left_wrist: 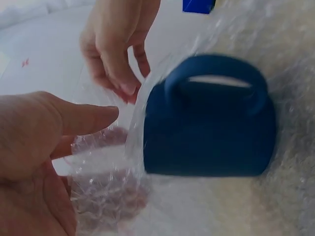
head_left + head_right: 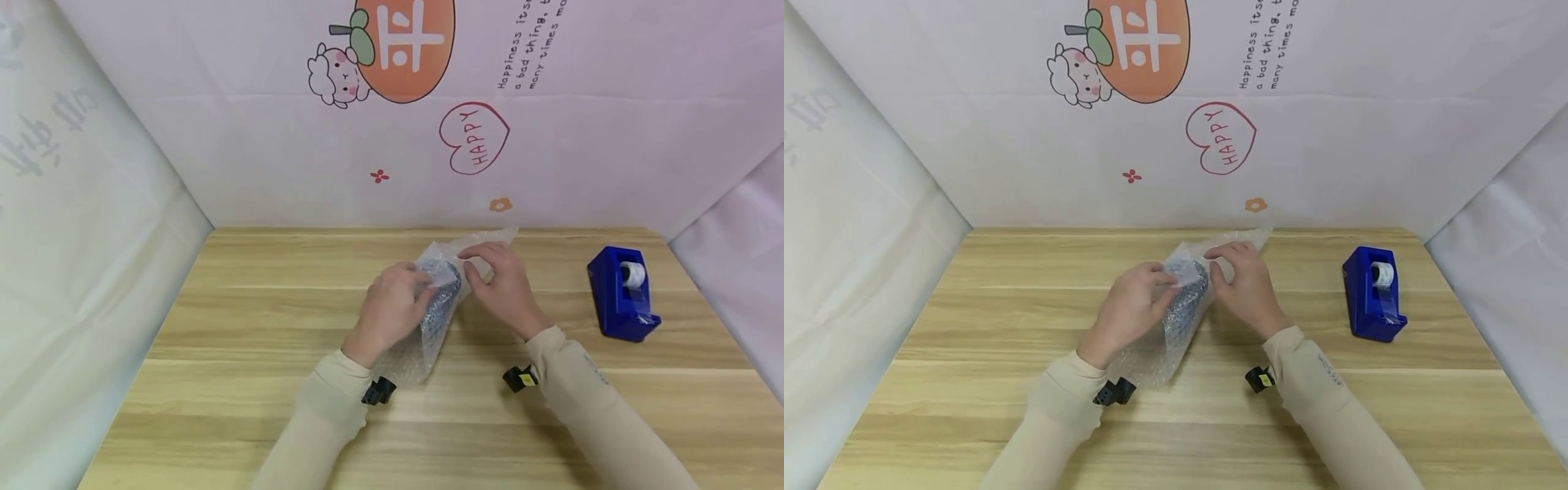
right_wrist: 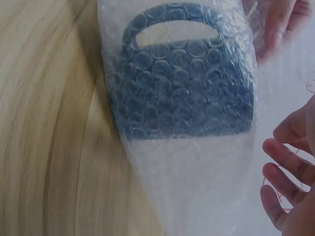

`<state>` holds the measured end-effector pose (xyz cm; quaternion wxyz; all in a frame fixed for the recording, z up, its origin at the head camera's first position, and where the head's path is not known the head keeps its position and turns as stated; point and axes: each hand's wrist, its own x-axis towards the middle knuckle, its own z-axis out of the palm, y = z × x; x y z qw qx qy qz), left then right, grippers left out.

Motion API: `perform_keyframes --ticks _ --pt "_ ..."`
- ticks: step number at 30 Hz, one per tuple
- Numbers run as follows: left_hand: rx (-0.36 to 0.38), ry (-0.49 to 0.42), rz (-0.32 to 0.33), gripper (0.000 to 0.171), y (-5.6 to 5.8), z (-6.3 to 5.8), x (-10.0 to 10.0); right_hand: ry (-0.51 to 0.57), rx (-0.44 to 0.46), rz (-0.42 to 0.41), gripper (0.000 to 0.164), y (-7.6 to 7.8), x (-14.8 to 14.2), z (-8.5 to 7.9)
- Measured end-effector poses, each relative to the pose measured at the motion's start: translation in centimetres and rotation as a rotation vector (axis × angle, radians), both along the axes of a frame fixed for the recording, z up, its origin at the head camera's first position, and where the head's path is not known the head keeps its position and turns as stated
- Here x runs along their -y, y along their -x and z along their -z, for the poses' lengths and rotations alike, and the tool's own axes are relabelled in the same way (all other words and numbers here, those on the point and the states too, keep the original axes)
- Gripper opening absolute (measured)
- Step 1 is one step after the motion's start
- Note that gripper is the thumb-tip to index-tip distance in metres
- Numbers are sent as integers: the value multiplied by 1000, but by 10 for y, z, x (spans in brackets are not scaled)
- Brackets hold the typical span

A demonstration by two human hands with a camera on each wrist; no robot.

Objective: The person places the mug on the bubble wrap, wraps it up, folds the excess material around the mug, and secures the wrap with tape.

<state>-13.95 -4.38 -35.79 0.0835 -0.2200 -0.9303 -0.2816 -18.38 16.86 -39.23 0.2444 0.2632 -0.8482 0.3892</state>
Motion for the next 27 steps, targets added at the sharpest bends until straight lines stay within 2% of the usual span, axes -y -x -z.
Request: perform_keyframes --ticks 3,5,11,16,20,27 --pt "5 63 -35 22 -4 1 -6 2 3 -1 19 1 -4 1" --pt "21 90 -56 29 -7 1 -8 -8 5 -5 18 1 -5 1" --pt "10 93 -138 56 -9 6 -17 -29 -5 -7 18 0 -8 2" --pt "-52 50 -252 52 -8 13 -30 -29 -6 -3 19 0 -10 4" --pt "-99 66 -325 50 -7 19 -36 -29 4 6 20 0 -10 4" --pt "-97 104 -386 62 -3 22 -44 -34 23 21 21 -2 -13 6"
